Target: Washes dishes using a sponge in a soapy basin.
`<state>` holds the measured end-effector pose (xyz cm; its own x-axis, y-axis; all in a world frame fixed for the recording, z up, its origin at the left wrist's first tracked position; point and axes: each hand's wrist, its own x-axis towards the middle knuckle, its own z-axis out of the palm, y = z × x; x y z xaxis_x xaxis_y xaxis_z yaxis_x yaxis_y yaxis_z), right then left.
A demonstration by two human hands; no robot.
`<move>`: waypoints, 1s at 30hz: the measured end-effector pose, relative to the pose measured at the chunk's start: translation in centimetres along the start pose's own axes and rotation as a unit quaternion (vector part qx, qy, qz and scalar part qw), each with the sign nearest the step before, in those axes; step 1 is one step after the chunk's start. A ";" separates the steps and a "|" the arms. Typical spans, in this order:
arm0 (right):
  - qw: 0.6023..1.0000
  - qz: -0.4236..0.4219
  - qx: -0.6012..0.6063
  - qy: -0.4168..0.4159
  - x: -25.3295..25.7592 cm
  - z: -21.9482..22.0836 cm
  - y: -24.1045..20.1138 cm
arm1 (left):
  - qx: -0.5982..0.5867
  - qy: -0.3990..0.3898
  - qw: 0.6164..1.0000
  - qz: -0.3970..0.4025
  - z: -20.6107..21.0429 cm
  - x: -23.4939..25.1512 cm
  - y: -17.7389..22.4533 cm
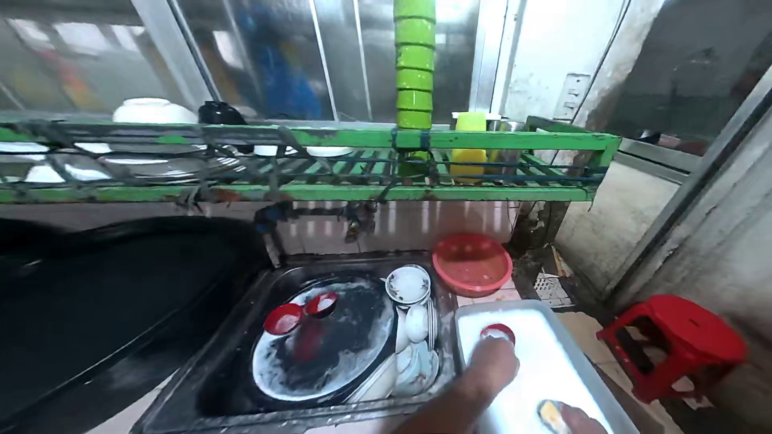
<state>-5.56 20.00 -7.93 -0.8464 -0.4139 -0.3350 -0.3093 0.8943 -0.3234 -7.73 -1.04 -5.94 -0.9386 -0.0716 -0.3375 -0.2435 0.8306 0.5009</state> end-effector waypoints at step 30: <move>0.767 -0.034 0.569 0.294 -3.1 -2.4 -9.1 | -0.645 0.121 0.749 0.095 -0.7 -9.4 3.1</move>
<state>-1.20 13.53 -1.80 -0.9978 -0.0059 0.0660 -0.0660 0.0066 -0.9978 0.14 1.79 -0.67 -0.9650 -0.2473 -0.0870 0.0123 -0.3741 0.9273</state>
